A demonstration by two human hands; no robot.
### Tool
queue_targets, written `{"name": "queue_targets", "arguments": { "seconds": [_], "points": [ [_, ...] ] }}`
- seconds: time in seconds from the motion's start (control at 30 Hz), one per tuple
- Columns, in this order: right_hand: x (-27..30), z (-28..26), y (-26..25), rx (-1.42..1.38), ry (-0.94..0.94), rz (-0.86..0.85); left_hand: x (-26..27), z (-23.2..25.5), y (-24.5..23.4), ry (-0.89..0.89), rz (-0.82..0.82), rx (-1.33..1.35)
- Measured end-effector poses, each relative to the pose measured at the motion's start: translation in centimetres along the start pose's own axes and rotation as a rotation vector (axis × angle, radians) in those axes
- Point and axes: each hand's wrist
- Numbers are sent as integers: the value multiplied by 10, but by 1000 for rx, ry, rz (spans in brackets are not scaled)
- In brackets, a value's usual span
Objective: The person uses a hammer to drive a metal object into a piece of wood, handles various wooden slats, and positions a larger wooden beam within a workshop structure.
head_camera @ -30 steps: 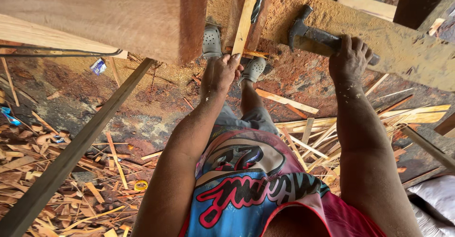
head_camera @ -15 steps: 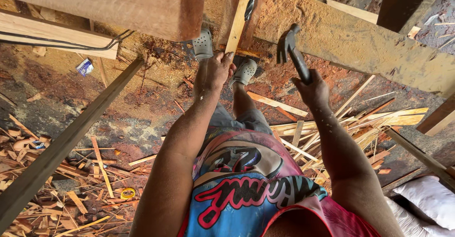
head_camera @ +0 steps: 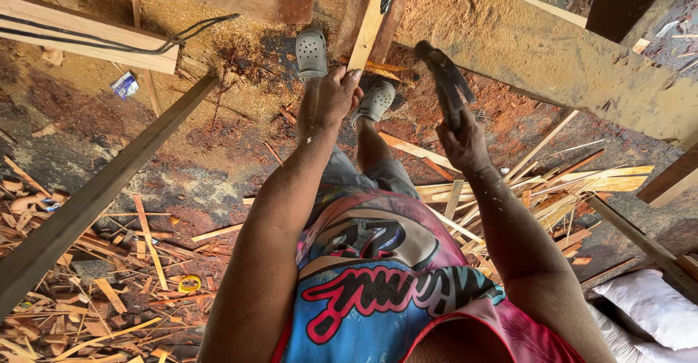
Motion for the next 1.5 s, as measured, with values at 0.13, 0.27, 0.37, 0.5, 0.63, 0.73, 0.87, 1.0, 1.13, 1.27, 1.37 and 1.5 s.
{"name": "queue_targets", "arguments": {
  "seconds": [0.13,0.27,0.37,0.5,0.63,0.73,0.87,1.0,1.13,1.27,1.37,1.5],
  "points": [
    [4,-28,6,46,-133,-40,2,-1,2,47,-7,31],
    [1,-46,13,32,-246,-78,4,2,-1,99,-29,98],
    [-1,-52,17,96,-331,-75,7,6,-2,100,-44,148],
    [-23,-55,30,335,-112,-136,6,15,0,-22,8,10],
    [-23,-54,19,240,-199,-82,11,21,-1,11,1,50],
    [-12,-48,11,167,-393,-48,15,21,-3,14,-12,113],
    [-19,-52,20,332,-227,-129,8,20,-2,-28,-12,117],
    [-30,-64,16,363,-174,-116,9,18,0,-32,-9,73],
    [-18,-62,7,232,-383,-70,12,21,-3,16,-14,124],
    [-24,-57,17,343,-308,-93,8,18,-3,-32,0,83],
    [-31,-51,16,295,-275,-96,6,6,1,9,-1,10],
    [-27,-45,7,141,-378,-66,2,2,1,15,-1,206]
  ]
}}
Point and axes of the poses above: each hand's wrist, its own x-axis away from the middle knuckle, its own y-axis out of the palm, z = x × y, and after that the axes turned 8 degrees about z, right-handed
